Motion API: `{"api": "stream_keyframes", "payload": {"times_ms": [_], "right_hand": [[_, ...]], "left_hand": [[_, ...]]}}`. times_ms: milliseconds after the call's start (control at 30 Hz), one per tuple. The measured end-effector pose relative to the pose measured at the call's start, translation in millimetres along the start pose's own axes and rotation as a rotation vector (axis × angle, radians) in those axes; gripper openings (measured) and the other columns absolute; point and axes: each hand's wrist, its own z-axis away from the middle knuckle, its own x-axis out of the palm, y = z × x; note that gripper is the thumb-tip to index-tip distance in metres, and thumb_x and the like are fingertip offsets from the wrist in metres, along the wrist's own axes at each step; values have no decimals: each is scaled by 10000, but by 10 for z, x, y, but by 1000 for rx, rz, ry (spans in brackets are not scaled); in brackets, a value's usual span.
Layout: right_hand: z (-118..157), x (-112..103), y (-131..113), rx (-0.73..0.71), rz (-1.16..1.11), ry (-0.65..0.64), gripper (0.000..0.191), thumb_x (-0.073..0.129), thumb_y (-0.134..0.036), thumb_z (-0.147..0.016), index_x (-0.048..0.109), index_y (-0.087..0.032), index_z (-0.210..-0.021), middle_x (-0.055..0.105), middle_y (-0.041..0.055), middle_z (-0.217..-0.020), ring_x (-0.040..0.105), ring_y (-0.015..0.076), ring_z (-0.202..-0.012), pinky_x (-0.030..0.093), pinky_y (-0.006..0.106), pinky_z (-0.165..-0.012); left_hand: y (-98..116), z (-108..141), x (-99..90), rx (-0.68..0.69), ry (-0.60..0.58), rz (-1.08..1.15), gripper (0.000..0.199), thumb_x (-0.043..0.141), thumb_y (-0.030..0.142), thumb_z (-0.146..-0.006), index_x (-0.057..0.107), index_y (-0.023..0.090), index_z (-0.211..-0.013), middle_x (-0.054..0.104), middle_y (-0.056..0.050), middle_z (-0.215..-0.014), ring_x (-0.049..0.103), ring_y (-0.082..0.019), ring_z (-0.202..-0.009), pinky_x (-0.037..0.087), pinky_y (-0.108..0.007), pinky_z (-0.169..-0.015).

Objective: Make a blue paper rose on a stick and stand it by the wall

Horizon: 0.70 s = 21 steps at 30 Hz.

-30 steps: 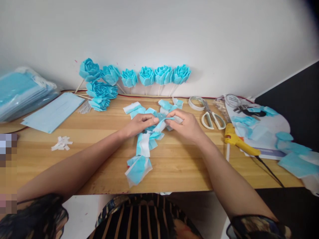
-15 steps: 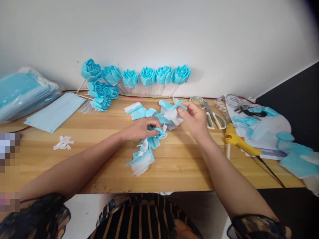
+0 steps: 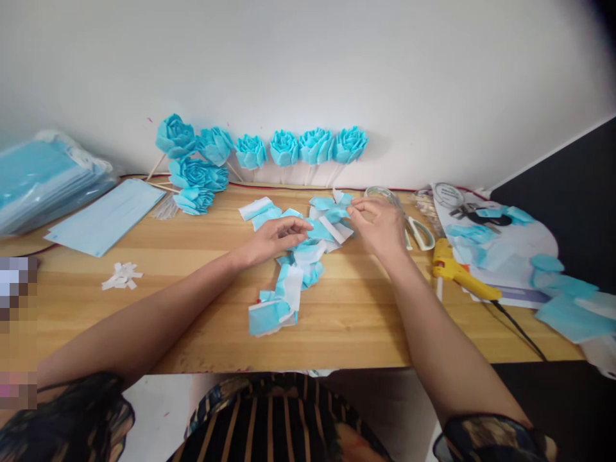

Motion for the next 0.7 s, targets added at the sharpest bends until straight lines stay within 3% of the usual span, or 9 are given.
{"api": "stream_keyframes", "payload": {"times_ms": [33,167,267,467,567,700], "right_hand": [[2,13,-2,21,-11,6,36,647,-251,-795,670,-228,-780,768,70,-941,701,295,-957,501,467,-943],[20,25,-40,69,-88,11,308,682,-170,-720,656,-220,-1023,755,51,-1002,699,258,-932,519,441,-913],[36,8,-87,58,-141,17,315,651,-148,-747,658,-227,-1052,741,25,-933,694,236,-907,508,427,-917],[56,10,-65,35,-250,-131,200,624,-350,-892,711,-249,-1041,752,13,-771,719,259,-826,532,438,-833],[70,29,-38,42,-268,-137,250,550,-382,-948,711,-263,-1099,752,14,-754,721,258,-764,545,435,-769],[85,29,-93,92,-274,-78,566,664,-256,-842,549,-306,-1394,757,9,-950,694,214,-671,559,413,-713]], "left_hand": [[-10,-5,-3,6,9,1,356,679,401,-864,665,152,-1117,675,-73,-1054,629,-188,-945,498,-324,-836],[-33,-15,-4,39,28,2,324,702,315,-833,670,155,-1114,659,-52,-977,617,-155,-863,498,-301,-781],[-44,-19,10,74,38,28,328,707,265,-818,668,163,-1126,646,-43,-957,600,-133,-803,494,-282,-727],[-81,-32,0,121,82,84,326,710,242,-808,682,159,-1123,654,-51,-941,622,-155,-840,518,-298,-743],[-94,-35,-10,122,105,91,309,715,234,-806,691,156,-1104,659,-52,-937,625,-157,-847,517,-297,-752],[-101,-36,-4,134,121,121,311,714,216,-807,691,162,-1112,651,-47,-940,623,-148,-843,506,-288,-747]]}}
